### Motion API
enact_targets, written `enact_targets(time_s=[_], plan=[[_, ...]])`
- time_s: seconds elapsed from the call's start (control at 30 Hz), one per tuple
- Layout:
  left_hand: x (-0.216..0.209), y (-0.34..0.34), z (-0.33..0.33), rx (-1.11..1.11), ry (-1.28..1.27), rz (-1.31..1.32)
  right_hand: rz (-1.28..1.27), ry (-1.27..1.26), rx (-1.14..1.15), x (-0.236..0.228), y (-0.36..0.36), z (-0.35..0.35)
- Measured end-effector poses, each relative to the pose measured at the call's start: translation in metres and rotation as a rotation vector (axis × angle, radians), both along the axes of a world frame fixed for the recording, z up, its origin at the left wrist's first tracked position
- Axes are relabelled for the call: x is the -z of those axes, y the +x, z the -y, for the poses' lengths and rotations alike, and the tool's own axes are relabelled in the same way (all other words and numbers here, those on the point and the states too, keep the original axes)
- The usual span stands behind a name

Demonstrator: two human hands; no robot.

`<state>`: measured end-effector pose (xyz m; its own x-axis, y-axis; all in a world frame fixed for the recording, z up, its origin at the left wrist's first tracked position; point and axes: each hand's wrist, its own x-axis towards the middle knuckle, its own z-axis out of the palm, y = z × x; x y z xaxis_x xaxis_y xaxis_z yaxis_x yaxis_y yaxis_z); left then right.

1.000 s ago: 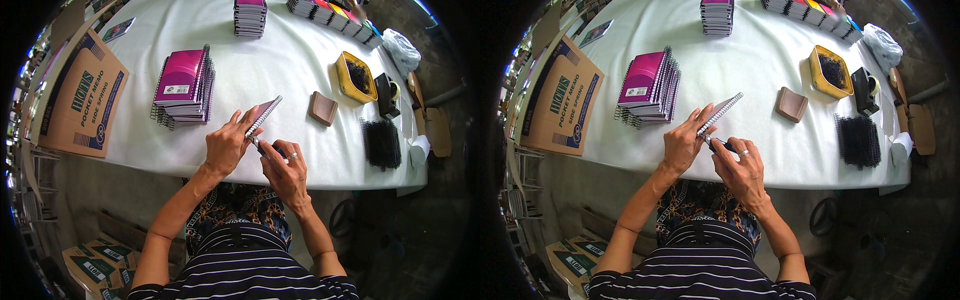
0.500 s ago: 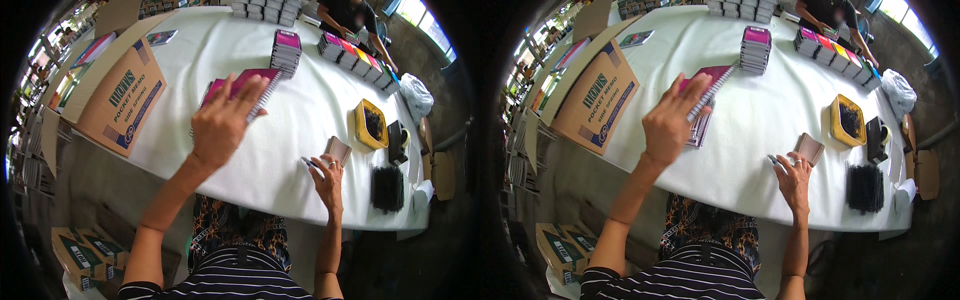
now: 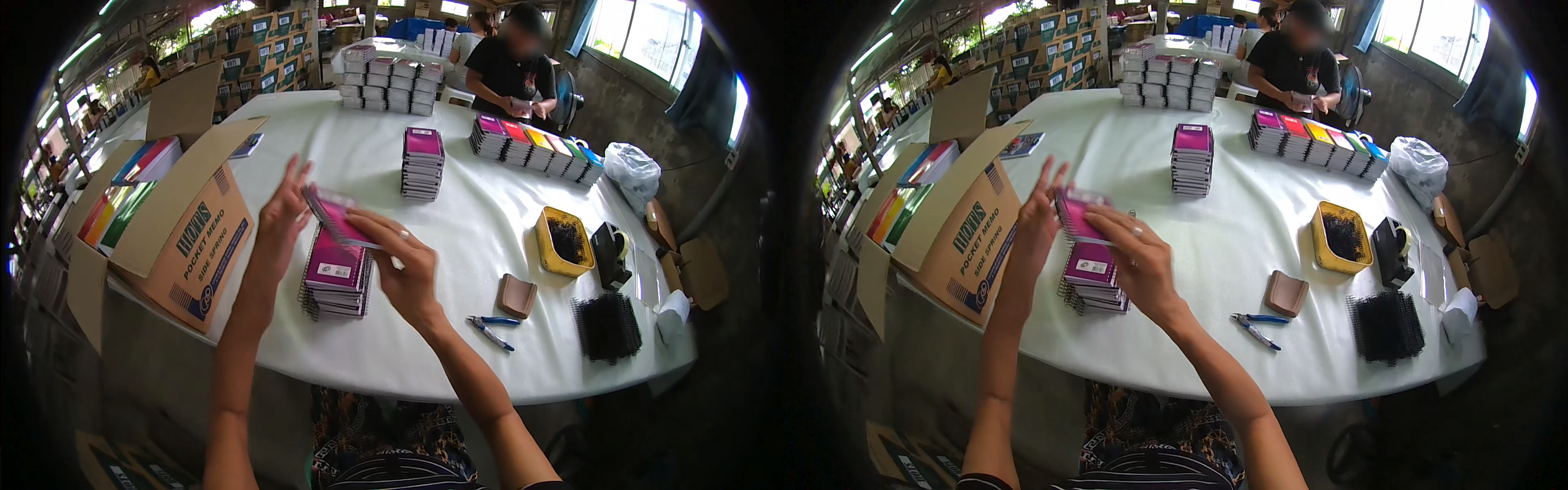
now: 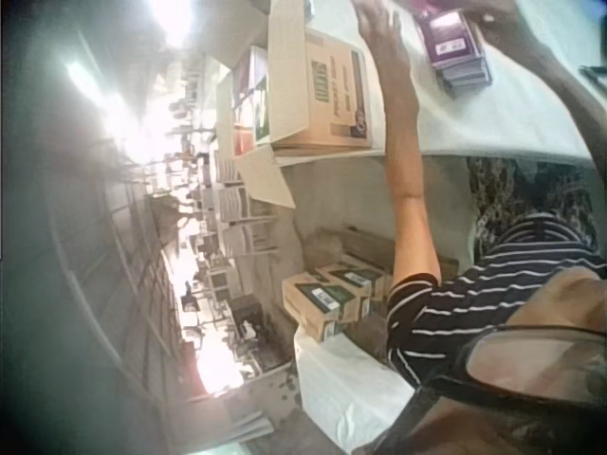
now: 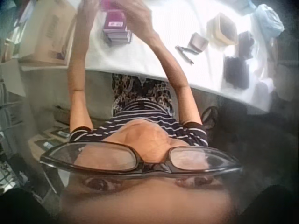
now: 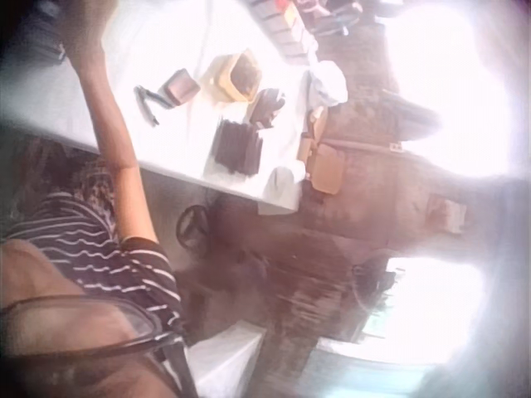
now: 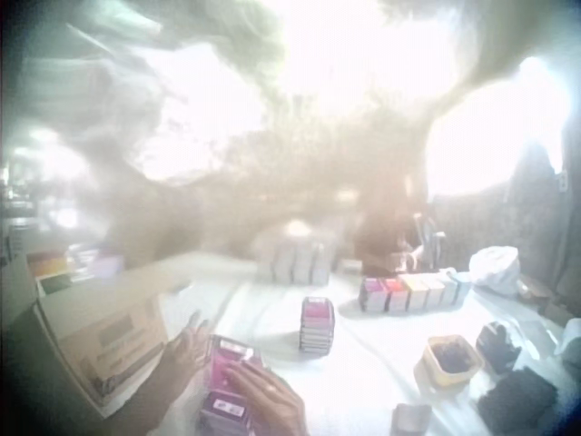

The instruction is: The person inserts spiral coils into notebooks, clips and bends the wire ends using pliers, and stacks the completed notebooks on a table.

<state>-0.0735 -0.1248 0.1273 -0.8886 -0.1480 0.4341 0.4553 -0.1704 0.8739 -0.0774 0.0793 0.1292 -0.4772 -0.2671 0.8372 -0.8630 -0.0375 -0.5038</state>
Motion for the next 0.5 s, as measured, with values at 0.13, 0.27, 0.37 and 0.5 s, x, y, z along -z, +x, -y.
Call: enact_targets(time_s=[0.13, 0.27, 0.37, 0.5], plan=[[0.027, 0.003, 0.031, -0.021, -0.036, 0.378, -0.243, 0.655, 0.139, 0.014, -0.001, 0.024], [0.072, 0.009, 0.040, 0.154, -0.040, 0.488, -0.262, 0.553, 0.123, 0.034, 0.006, 0.017], [0.067, 0.006, 0.025, 0.184, 0.033, 0.470, 0.182, 0.284, 0.165, 0.058, -0.014, -0.007], [0.072, 0.008, 0.022, 0.150, 0.044, 0.476, 0.691, 0.116, -0.004, 0.073, -0.017, -0.003]])
